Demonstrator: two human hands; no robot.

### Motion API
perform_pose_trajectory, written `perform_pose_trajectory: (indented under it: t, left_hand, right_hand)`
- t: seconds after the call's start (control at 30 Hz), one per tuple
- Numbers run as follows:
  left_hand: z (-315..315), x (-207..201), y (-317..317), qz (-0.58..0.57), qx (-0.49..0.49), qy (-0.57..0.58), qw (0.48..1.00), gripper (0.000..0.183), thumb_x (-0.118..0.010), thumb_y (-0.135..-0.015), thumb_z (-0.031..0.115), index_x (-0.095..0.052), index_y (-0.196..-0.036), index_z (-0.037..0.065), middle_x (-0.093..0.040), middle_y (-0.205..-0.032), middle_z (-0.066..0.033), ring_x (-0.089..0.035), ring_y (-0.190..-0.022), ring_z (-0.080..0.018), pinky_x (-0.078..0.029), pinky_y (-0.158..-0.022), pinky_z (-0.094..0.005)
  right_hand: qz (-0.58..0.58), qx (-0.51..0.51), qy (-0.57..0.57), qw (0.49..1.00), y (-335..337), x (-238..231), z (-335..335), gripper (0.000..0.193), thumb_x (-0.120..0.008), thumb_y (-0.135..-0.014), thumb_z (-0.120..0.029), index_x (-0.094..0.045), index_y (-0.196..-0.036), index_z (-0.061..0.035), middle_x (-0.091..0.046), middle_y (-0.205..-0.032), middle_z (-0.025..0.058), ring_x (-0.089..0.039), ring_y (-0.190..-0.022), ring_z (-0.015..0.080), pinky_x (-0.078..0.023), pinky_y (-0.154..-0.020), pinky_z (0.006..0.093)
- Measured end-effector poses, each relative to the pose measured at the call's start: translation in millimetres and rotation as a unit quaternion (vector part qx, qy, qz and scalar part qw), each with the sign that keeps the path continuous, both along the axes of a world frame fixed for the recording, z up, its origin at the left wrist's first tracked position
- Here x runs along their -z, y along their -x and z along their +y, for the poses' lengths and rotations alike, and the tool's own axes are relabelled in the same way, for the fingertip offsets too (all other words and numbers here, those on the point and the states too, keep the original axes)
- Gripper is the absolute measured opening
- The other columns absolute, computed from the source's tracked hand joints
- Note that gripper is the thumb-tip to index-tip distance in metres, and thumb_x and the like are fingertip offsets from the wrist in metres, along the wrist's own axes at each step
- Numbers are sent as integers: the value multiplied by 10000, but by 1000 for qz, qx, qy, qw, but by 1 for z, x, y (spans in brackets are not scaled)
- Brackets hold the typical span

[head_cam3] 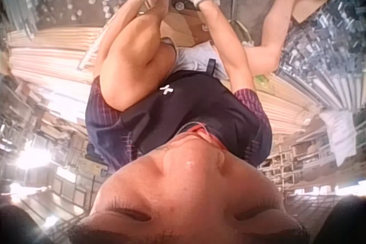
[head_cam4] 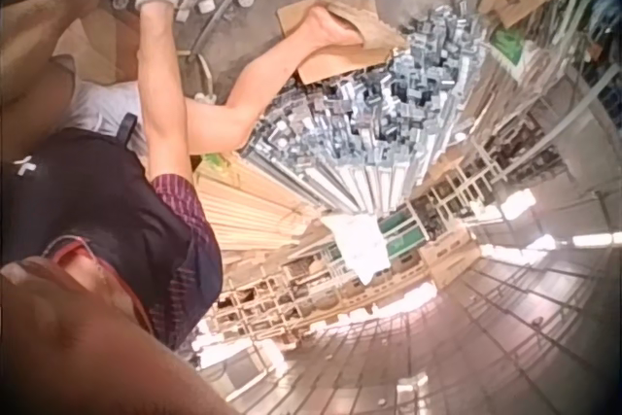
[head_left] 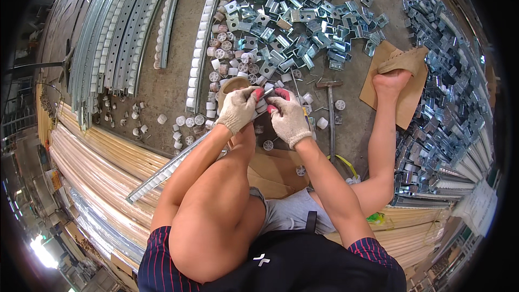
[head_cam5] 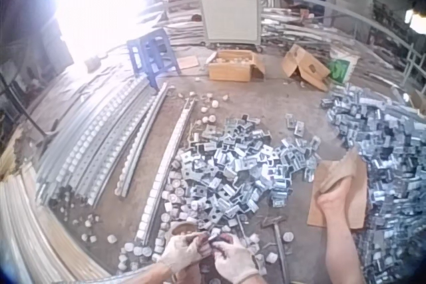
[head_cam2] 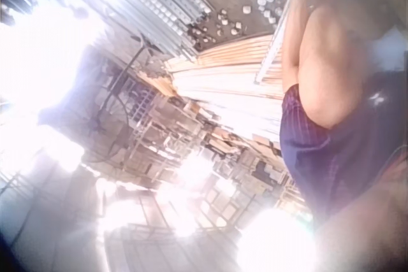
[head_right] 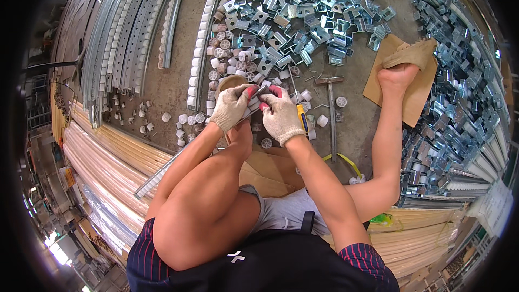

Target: The person assembles metal rails by attaching U-shaped brackets and plastic rollers to long metal tracks. They use a screwdriver to tighten screws on the brackets and a hammer to secure the components into the rail.

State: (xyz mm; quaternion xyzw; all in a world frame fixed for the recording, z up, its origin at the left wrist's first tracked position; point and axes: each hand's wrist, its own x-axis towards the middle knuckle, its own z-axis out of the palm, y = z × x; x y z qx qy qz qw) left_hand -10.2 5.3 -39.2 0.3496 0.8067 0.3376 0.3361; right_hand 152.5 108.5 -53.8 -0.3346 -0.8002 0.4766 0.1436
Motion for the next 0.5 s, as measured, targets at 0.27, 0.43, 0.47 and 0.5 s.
perform_pose_trajectory:
  t: [0.27,0.43,0.47,0.5]
  left_hand:
    - [-22,-7,14,88,177,10,980,684,-845,-819,387,-632,-1382,60,-662,-1324,-233,-621,-1270,-413,-475,-1111,-478]
    - [-12,-11,-9,211,132,46,967,639,-857,-785,368,-684,-1310,49,-709,-1194,-204,-636,-1206,-420,-489,-1073,-509]
    - [-5,-12,-10,213,134,49,966,627,-855,-786,380,-690,-1291,47,-711,-1162,-193,-643,-1176,-414,-494,-1052,-519]
    - [4,-20,-13,216,135,50,966,615,-853,-788,392,-696,-1272,46,-714,-1130,-182,-650,-1146,-409,-499,-1030,-530]
  right_hand:
    - [99,39,72,992,-11,-6,15,418,-680,-906,30,-722,-1305,-90,-684,-1261,173,-742,-1082,287,-603,-911,382]
    - [-290,43,-73,953,-60,9,47,412,-720,-969,-301,-643,-1336,-129,-678,-1283,207,-716,-1110,388,-576,-945,494]
    - [-359,14,-66,931,-64,9,43,516,-686,-976,-455,-606,-1360,-119,-675,-1294,231,-690,-1155,428,-550,-978,535]
    - [-389,-3,-41,920,-66,7,41,591,-694,-970,-473,-558,-1403,-94,-684,-1276,237,-688,-1173,424,-546,-988,534]
